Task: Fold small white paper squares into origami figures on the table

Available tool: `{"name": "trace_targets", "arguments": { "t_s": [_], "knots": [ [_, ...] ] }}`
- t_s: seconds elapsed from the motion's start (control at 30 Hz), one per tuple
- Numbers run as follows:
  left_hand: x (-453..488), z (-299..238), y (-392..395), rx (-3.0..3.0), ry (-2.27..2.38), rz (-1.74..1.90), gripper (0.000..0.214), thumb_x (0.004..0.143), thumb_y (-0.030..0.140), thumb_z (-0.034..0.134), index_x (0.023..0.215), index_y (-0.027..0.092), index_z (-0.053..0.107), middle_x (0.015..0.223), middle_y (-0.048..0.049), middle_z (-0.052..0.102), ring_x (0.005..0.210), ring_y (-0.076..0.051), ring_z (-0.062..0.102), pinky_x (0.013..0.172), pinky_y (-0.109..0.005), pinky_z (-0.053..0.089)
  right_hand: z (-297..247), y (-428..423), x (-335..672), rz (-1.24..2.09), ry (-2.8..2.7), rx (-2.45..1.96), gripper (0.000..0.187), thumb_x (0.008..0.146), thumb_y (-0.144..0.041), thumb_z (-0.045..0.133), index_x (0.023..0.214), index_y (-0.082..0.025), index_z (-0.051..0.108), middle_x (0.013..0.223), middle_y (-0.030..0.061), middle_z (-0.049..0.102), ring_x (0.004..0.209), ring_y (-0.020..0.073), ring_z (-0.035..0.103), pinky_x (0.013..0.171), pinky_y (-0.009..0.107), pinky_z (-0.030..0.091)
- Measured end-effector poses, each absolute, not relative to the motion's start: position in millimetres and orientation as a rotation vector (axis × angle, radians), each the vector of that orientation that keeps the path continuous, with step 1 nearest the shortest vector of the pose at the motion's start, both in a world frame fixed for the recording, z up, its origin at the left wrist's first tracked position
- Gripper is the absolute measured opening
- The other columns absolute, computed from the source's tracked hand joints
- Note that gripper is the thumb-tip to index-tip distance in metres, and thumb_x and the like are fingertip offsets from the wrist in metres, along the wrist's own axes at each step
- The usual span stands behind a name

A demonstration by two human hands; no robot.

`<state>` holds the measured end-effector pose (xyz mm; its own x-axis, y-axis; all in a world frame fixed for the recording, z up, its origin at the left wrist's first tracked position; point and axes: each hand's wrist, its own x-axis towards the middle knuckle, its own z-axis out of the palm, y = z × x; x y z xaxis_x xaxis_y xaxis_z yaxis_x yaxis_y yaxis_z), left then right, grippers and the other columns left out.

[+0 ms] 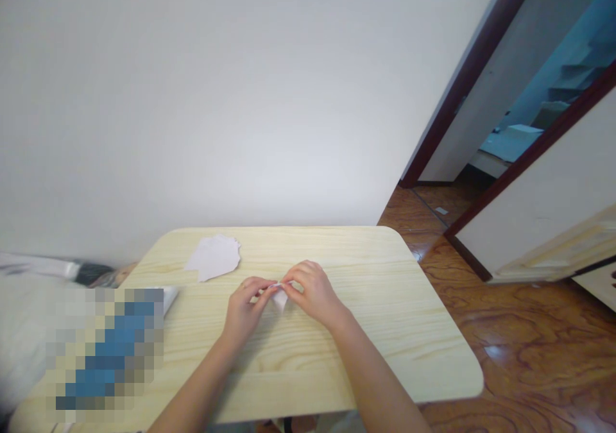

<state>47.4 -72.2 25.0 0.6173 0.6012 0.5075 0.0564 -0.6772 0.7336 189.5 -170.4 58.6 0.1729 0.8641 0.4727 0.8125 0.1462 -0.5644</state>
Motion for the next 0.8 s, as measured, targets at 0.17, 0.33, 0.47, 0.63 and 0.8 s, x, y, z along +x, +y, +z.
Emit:
{"name": "trace_targets", "arguments": {
  "t_s": [0.17, 0.33, 0.47, 0.63, 0.8],
  "knots": [
    [47.5, 27.1, -72.0, 2.089, 0.522, 0.978, 0.013, 0.078, 0.028, 0.055, 0.074, 0.019, 0.064, 0.072, -0.0035, 0.063, 0.07, -0.014, 0.055, 0.059, -0.025, 0.045, 62.4, -170.4, 187.8, 0.104, -1.609, -1.64, 0.007, 0.079, -0.023, 0.055, 0.078, -0.021, 0.061, 0.079, 0.0038, 0.062, 0.081, 0.0174, 0.054, 0.077, 0.033, 0.04],
    [48.2, 31.4, -72.6, 2.014, 0.502, 1.0, 0.014, 0.077, 0.029, 0.056, 0.07, 0.019, 0.064, 0.067, -0.0025, 0.062, 0.063, -0.013, 0.054, 0.054, -0.023, 0.043, 67.3, -170.7, 183.4, 0.214, -1.52, -1.616, 0.006, 0.077, -0.021, 0.056, 0.077, -0.021, 0.061, 0.078, 0.0028, 0.062, 0.08, 0.016, 0.055, 0.075, 0.031, 0.042],
    [47.9, 33.8, -74.0, 1.992, 0.502, 1.034, 0.014, 0.076, 0.028, 0.057, 0.069, 0.018, 0.064, 0.066, -0.0023, 0.062, 0.062, -0.012, 0.053, 0.055, -0.023, 0.042, 67.0, -170.2, 181.8, 0.263, -1.448, -1.583, 0.005, 0.076, -0.019, 0.057, 0.074, -0.021, 0.062, 0.076, 0.0022, 0.062, 0.077, 0.015, 0.056, 0.074, 0.029, 0.043],
    [47.7, 36.7, -75.5, 2.003, 0.486, 1.041, 0.012, 0.076, 0.026, 0.057, 0.068, 0.018, 0.063, 0.064, -0.0012, 0.06, 0.061, -0.012, 0.052, 0.055, -0.023, 0.041, 65.0, -169.2, 181.2, 0.305, -1.396, -1.561, 0.006, 0.074, -0.018, 0.058, 0.07, -0.02, 0.062, 0.074, 0.0023, 0.062, 0.075, 0.0149, 0.057, 0.071, 0.029, 0.044],
    [49.0, 38.4, -76.1, 1.995, 0.499, 1.033, 0.014, 0.076, 0.027, 0.057, 0.067, 0.018, 0.062, 0.064, -0.0012, 0.06, 0.061, -0.012, 0.052, 0.056, -0.023, 0.041, 66.4, -167.7, 177.8, 0.394, -1.329, -1.547, 0.009, 0.076, -0.017, 0.055, 0.07, -0.019, 0.062, 0.075, 0.0022, 0.062, 0.074, 0.0138, 0.058, 0.069, 0.027, 0.045]
  ]
}}
